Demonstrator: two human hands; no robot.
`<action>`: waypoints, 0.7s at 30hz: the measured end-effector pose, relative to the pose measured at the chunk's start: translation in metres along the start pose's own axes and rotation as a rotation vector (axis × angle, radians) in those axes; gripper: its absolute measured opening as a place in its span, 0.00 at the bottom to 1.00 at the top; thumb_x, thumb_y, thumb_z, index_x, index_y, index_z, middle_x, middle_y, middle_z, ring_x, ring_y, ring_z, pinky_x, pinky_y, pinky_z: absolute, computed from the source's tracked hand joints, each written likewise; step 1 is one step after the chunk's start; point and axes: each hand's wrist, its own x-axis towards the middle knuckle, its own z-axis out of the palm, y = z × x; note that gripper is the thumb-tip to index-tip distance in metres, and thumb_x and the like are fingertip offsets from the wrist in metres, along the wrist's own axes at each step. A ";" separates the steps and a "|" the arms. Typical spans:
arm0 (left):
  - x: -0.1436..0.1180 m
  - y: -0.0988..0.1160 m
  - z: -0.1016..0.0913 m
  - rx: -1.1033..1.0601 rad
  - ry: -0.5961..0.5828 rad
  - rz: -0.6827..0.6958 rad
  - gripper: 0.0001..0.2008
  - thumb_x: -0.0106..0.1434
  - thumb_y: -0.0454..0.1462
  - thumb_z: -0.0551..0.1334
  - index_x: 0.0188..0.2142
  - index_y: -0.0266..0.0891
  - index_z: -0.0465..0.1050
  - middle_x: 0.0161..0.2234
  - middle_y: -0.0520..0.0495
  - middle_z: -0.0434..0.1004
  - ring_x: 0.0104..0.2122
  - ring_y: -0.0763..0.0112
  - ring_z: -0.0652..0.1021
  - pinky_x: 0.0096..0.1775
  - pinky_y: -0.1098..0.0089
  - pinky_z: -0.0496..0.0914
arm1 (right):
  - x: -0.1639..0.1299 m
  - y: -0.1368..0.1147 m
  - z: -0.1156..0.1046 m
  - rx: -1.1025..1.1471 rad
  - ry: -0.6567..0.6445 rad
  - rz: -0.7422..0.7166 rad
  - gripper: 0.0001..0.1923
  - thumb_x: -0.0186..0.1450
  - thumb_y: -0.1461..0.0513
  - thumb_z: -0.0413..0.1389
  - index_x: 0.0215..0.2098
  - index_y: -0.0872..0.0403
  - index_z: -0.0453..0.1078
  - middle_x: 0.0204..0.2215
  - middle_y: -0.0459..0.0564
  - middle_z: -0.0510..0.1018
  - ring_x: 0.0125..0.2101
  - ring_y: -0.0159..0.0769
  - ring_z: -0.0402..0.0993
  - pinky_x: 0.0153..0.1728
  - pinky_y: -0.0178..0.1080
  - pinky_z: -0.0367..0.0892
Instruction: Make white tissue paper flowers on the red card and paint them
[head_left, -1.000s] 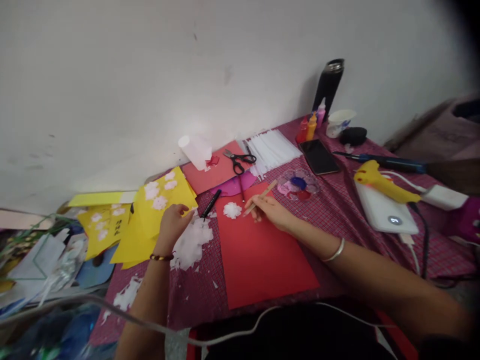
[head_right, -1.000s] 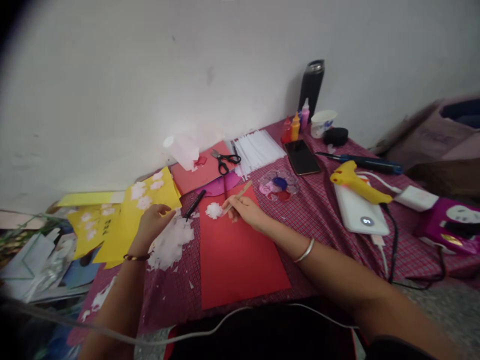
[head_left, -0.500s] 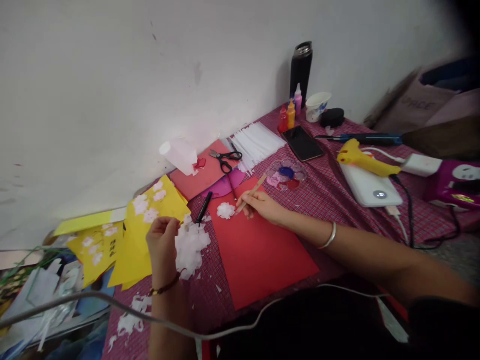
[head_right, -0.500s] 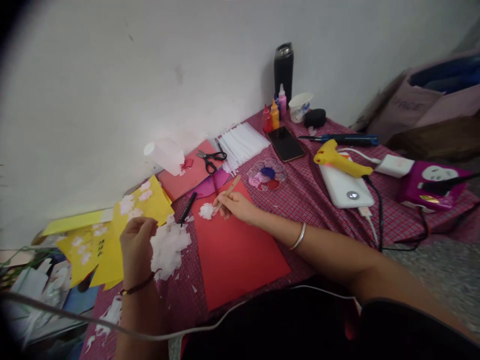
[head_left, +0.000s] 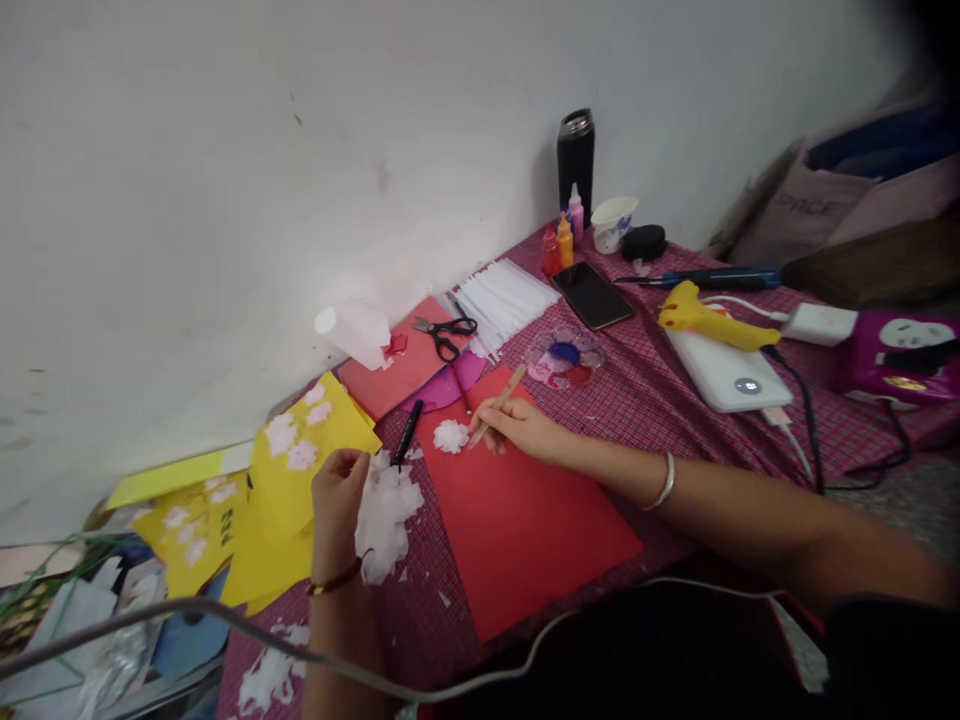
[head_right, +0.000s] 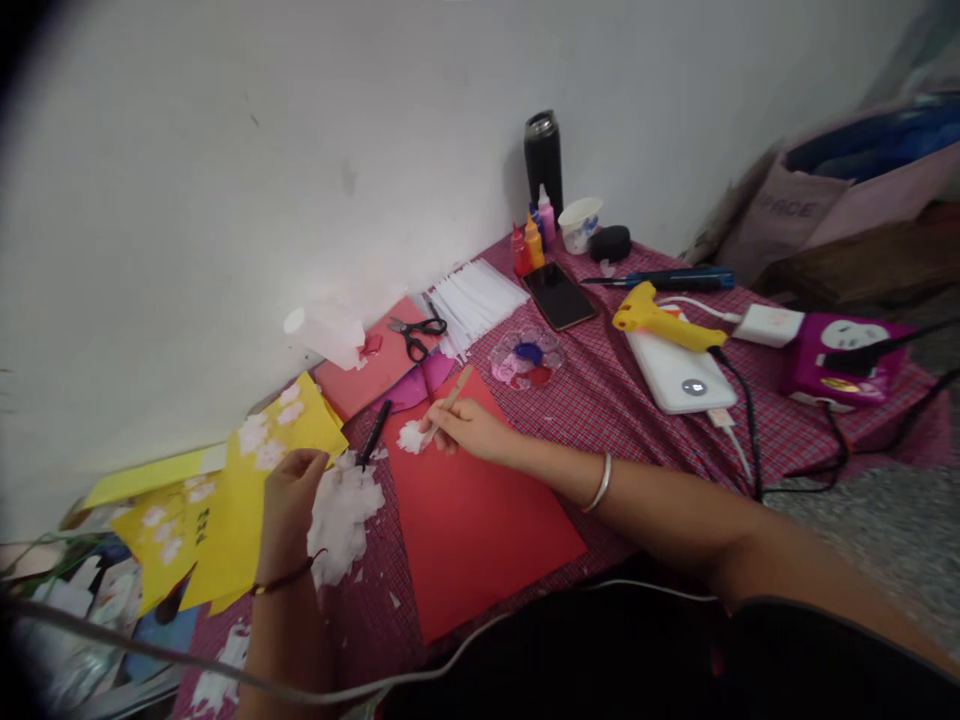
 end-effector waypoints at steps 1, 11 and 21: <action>-0.005 0.006 -0.002 -0.068 0.000 0.006 0.12 0.58 0.46 0.57 0.28 0.40 0.69 0.25 0.50 0.73 0.28 0.67 0.75 0.31 0.69 0.68 | 0.000 -0.001 0.000 -0.002 0.004 -0.015 0.20 0.68 0.49 0.50 0.34 0.57 0.70 0.19 0.42 0.70 0.19 0.25 0.66 0.21 0.30 0.62; 0.000 -0.003 0.001 0.264 0.043 0.027 0.14 0.57 0.48 0.60 0.30 0.39 0.75 0.27 0.45 0.74 0.30 0.58 0.75 0.34 0.63 0.65 | -0.003 0.001 0.001 -0.015 0.014 -0.035 0.20 0.67 0.48 0.50 0.34 0.57 0.70 0.19 0.42 0.70 0.18 0.25 0.65 0.21 0.30 0.62; 0.001 -0.011 0.011 0.055 0.089 0.014 0.09 0.58 0.43 0.57 0.26 0.41 0.68 0.25 0.49 0.72 0.29 0.64 0.74 0.34 0.66 0.68 | -0.006 0.000 0.004 -0.042 0.012 -0.068 0.19 0.68 0.50 0.52 0.34 0.57 0.71 0.19 0.43 0.71 0.19 0.25 0.66 0.21 0.30 0.62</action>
